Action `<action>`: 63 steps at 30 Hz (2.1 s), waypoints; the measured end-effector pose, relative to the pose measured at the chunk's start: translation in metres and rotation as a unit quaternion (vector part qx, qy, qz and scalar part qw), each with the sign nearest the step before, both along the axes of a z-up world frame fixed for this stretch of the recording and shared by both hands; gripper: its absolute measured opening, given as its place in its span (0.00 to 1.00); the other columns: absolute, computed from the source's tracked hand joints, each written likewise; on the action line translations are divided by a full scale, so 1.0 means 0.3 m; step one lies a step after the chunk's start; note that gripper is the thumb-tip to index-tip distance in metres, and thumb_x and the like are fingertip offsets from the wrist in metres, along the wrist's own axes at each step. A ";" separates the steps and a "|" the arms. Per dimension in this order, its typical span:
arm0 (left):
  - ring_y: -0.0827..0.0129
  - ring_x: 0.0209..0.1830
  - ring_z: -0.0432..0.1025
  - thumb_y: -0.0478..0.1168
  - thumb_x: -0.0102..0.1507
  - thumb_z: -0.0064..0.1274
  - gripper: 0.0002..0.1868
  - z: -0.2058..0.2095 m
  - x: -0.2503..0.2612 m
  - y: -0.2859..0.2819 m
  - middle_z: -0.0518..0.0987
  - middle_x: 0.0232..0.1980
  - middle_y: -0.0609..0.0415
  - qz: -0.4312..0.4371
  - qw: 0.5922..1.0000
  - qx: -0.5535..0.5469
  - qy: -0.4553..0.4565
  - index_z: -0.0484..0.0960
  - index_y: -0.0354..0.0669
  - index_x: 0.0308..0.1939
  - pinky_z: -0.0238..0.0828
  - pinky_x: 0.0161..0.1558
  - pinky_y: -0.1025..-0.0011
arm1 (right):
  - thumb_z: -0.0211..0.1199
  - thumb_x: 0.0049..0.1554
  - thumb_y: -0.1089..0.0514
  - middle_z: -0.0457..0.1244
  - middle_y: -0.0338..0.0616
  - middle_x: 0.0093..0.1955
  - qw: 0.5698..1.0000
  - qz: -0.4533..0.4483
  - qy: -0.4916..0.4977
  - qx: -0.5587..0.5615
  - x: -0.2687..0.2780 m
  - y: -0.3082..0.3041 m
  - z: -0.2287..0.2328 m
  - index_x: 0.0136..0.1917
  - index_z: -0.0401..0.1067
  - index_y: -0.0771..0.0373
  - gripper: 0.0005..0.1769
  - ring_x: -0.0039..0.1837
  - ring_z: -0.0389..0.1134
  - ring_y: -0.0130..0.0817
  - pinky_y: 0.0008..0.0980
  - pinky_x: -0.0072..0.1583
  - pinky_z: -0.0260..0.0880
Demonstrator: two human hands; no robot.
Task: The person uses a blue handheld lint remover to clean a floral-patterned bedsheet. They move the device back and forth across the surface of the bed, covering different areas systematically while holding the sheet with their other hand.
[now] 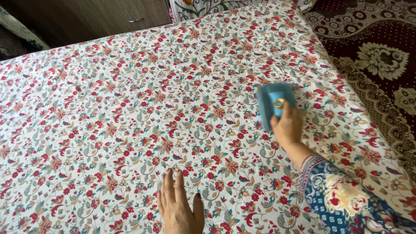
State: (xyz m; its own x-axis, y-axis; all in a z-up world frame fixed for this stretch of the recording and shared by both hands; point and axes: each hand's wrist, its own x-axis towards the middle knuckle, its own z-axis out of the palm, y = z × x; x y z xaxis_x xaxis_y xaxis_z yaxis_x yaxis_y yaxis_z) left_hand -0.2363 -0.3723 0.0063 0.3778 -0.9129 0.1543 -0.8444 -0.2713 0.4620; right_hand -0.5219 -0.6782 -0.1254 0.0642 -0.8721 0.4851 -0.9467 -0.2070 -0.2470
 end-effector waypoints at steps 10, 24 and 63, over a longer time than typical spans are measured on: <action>0.43 0.78 0.46 0.43 0.59 0.52 0.40 0.051 -0.066 -0.057 0.53 0.77 0.35 -0.002 0.999 0.006 0.036 0.56 0.36 0.73 0.36 0.71 0.39 | 0.65 0.57 0.48 0.62 0.56 0.56 0.948 0.294 0.053 0.108 0.344 0.100 0.097 0.75 0.56 0.54 0.37 0.55 0.65 0.48 0.48 0.53 0.70; 0.42 0.77 0.46 0.43 0.57 0.54 0.44 -0.045 0.058 -0.010 0.53 0.78 0.34 0.042 0.997 0.046 0.038 0.56 0.39 0.76 0.36 0.71 0.40 | 0.63 0.59 0.48 0.59 0.67 0.61 0.991 -0.086 -0.005 0.106 0.057 -0.306 -0.009 0.76 0.61 0.60 0.36 0.62 0.61 0.64 0.60 0.59 0.64; 0.40 0.77 0.47 0.41 0.58 0.57 0.39 0.093 -0.005 0.093 0.55 0.75 0.32 0.050 0.997 -0.022 0.062 0.59 0.34 0.70 0.36 0.72 0.42 | 0.64 0.55 0.49 0.61 0.49 0.56 0.894 0.401 0.078 0.184 0.616 0.393 0.107 0.76 0.56 0.51 0.38 0.56 0.63 0.43 0.46 0.59 0.68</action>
State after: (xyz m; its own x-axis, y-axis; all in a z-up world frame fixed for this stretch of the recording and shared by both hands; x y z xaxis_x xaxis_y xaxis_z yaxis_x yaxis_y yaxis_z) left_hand -0.2377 -0.3445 0.0342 0.4844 -0.8635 0.1405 -0.7502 -0.3273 0.5745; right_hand -0.3370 -0.5602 -0.0934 0.7817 -0.6147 0.1050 -0.5595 -0.7658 -0.3171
